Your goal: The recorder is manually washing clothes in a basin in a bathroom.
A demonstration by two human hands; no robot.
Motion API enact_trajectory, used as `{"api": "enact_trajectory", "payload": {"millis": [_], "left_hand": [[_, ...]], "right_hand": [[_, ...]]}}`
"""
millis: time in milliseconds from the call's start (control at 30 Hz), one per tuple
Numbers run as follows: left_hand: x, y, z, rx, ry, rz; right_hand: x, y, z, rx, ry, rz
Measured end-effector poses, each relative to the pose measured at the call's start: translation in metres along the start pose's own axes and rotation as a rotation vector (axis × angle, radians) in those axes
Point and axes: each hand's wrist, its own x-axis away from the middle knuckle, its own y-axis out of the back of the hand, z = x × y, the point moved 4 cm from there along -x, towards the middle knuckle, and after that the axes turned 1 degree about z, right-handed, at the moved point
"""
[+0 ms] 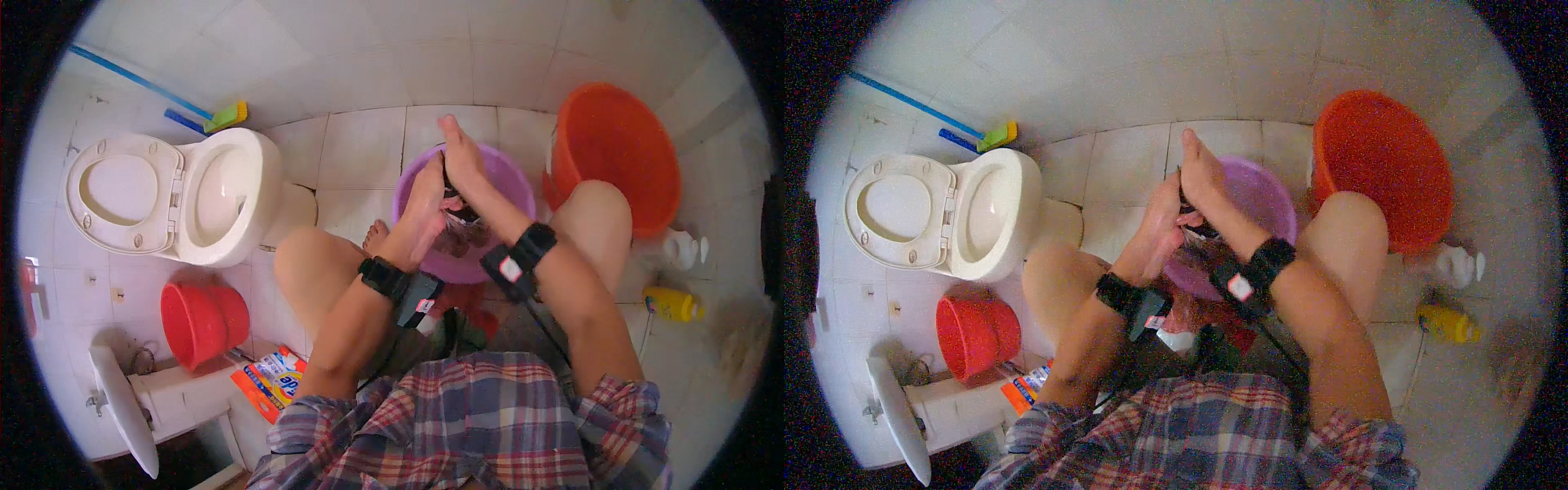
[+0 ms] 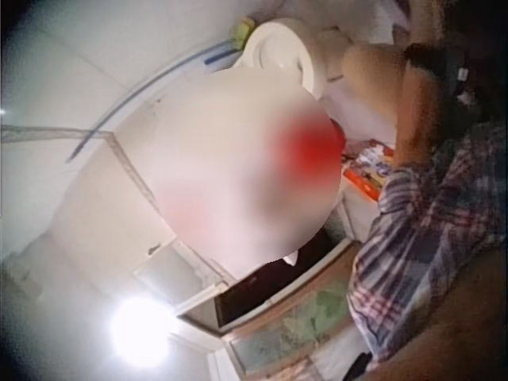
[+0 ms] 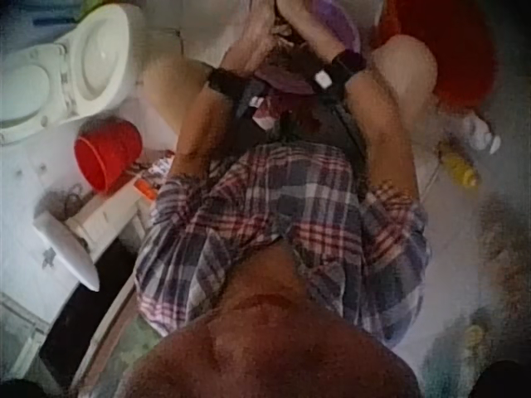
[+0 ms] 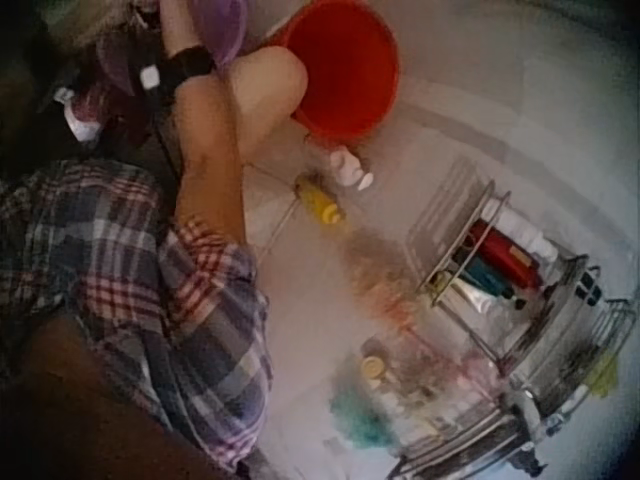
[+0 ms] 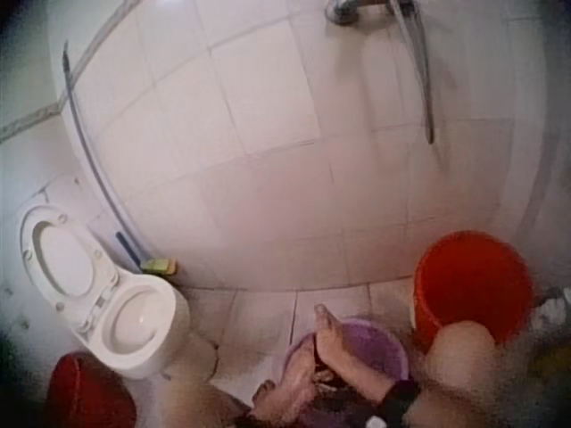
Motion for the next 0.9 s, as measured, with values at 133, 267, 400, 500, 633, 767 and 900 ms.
{"api": "enact_trajectory", "payload": {"millis": [133, 267, 400, 500, 633, 767, 900], "left_hand": [[-0.003, 0.021, 0.009, 0.219, -0.283, -0.043], [-0.024, 0.027, 0.025, 0.326, -0.109, -0.401], [-0.039, 0.04, 0.057, 0.266, 0.061, -0.354], [-0.063, 0.117, 0.082, 0.277, -0.081, -0.493], [-0.104, 0.158, 0.127, 0.03, 0.135, -0.554], [-0.127, 0.152, 0.133, -0.785, -0.465, -0.41], [-0.128, 0.158, 0.162, -1.478, 0.071, -0.371]], "right_hand": [[0.041, -0.023, 0.002, 0.018, 0.311, 0.12], [0.013, -0.007, -0.038, 0.149, 0.236, 0.108], [-0.034, 0.022, -0.11, 0.576, 0.031, 0.231], [-0.043, -0.003, -0.122, 0.633, -0.204, 0.425], [-0.063, -0.013, -0.184, 0.54, -0.255, 0.533], [-0.063, -0.019, -0.258, 0.476, 0.046, 0.252], [-0.024, -0.025, -0.315, 0.884, 0.029, 0.313]]}}
